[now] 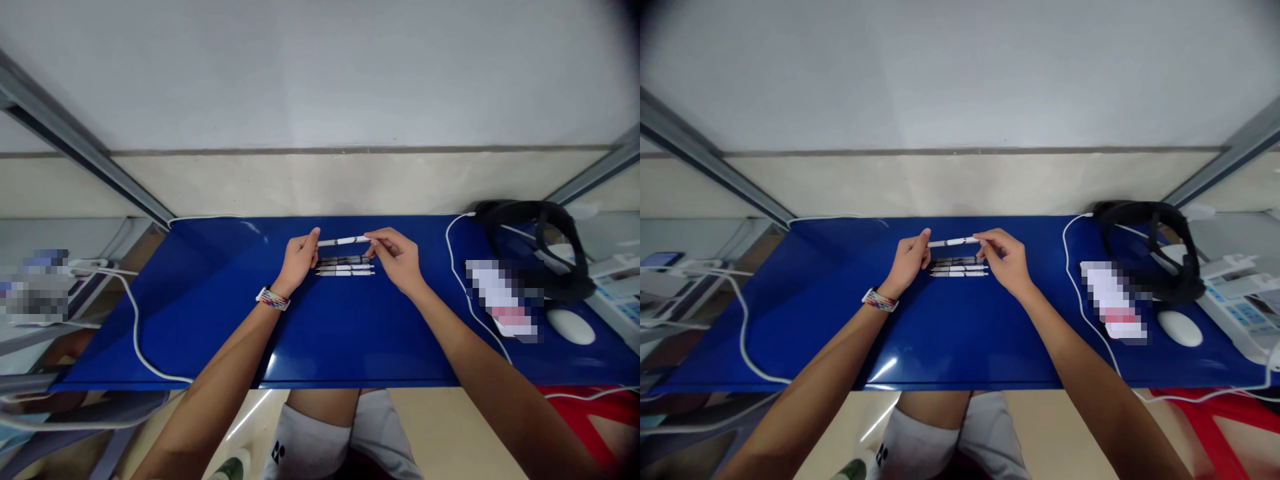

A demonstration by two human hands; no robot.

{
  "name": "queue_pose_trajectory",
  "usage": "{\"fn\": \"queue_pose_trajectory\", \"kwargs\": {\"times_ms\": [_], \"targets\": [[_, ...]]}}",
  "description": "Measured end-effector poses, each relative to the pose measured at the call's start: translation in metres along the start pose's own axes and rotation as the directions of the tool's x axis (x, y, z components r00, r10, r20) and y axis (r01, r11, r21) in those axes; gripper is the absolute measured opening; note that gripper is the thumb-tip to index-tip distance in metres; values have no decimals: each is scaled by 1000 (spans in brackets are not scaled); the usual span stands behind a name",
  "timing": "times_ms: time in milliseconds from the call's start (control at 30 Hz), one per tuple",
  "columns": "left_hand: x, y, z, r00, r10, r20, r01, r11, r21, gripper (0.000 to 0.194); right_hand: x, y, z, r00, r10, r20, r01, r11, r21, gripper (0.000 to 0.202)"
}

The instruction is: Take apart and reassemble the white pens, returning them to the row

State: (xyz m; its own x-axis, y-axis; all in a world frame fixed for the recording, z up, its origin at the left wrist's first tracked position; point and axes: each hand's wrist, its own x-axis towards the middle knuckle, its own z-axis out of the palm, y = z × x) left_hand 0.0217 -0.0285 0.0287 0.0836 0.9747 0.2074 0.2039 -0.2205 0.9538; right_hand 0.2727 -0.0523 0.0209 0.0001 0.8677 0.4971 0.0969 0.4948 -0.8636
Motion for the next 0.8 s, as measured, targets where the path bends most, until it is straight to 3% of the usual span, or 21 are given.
{"fn": "queue_pose_trajectory", "kwargs": {"times_ms": [167,267,367,500,700,800], "targets": [[1,-3,0,999,14,-42,-15,999,-29,72,-1,3,0,1000,5,2,-5,1000,-20,17],[1,-2,-1,1000,3,17,-1,994,-114,59,-1,4,1,997,75,-13,-75,997,-19,20],[-2,3,-4,995,30,98,-21,996,-92,48,0,2,1,991,131,-40,-130,991,19,23],[-5,10,-5,989,64,136,-60,998,-36,62,3,-1,0,987,150,-56,-145,986,76,25],[-4,5,3,988,-41,148,66,984,-165,79,4,-3,-3,990,134,-44,-130,987,95,19],[-2,3,3,988,-40,150,65,984,-165,81,5,-3,-4,991,131,-30,-127,986,108,15]]}}
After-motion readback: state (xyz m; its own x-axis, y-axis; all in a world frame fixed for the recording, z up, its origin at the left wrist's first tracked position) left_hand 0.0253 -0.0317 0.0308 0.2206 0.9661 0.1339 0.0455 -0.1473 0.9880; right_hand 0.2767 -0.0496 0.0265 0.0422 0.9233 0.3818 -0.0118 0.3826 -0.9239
